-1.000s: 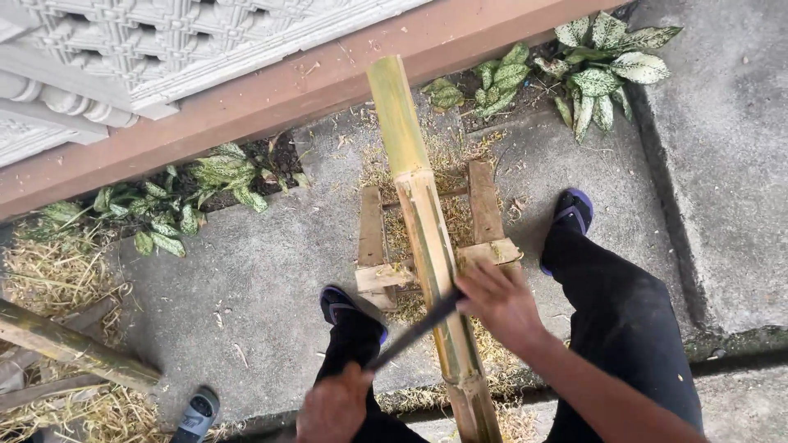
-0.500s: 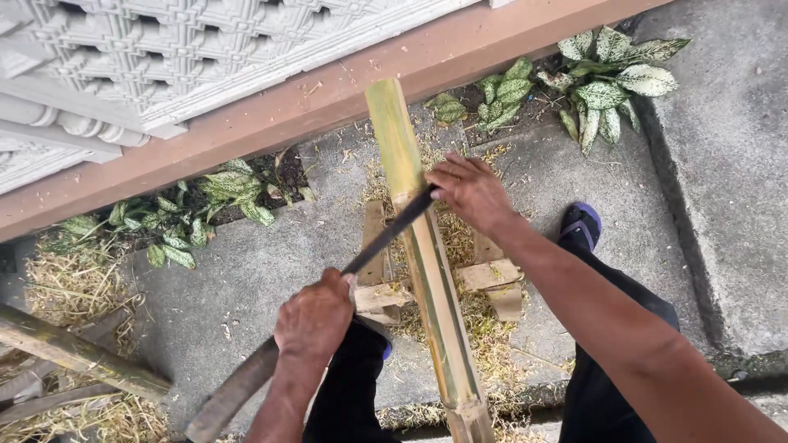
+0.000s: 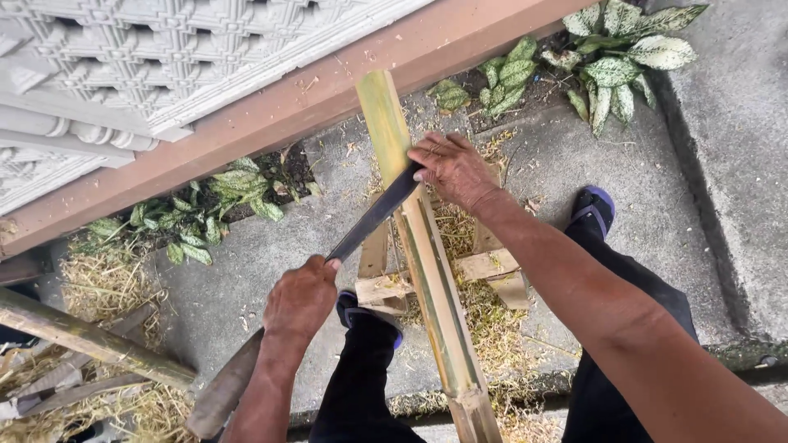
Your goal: Shaving and shaping a piece of bamboo using a machete.
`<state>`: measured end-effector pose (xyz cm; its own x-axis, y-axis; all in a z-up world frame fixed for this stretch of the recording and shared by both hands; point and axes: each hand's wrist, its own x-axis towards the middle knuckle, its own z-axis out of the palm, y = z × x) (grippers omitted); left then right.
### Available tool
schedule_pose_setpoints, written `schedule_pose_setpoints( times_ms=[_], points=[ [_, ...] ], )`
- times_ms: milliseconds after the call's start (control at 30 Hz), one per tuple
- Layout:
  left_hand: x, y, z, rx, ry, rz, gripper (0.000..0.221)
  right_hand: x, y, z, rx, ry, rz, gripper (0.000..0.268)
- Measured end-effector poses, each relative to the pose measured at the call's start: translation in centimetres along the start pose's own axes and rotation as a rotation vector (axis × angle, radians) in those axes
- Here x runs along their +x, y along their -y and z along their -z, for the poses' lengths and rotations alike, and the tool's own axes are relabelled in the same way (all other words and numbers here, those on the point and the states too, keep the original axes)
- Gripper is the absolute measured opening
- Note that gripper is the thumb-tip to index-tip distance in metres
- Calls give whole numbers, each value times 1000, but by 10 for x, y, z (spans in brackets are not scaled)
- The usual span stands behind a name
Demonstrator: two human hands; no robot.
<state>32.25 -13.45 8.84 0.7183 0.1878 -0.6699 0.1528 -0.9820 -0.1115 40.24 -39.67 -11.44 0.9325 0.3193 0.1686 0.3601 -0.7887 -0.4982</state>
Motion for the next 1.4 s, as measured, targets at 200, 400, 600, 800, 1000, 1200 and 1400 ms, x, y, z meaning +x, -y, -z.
schedule_pose_setpoints(
  times_ms=[200,400,600,800,1000,1200,1400],
  points=[
    [-2,-8,4,65,-7,-62,46,-21,-8,-16,-29,-44,-38,41],
    [-2,-15,6,114,-17,-73,44,-21,-2,-5,-16,-18,-40,43],
    [-1,-11,17,58,55,-25,44,-23,0,-3,-48,-41,-52,58],
    [-17,-6,3,103,45,-86,41,-54,9,-14,11,6,-138,54],
    [-44,3,-9,121,127,-110,43,-93,41,5,56,27,-84,50],
    [-76,21,-50,109,139,-144,40,-149,77,23,17,-65,-111,50],
    [-119,38,-98,46,219,-178,38,-238,102,10,39,-84,-143,38]
  ],
)
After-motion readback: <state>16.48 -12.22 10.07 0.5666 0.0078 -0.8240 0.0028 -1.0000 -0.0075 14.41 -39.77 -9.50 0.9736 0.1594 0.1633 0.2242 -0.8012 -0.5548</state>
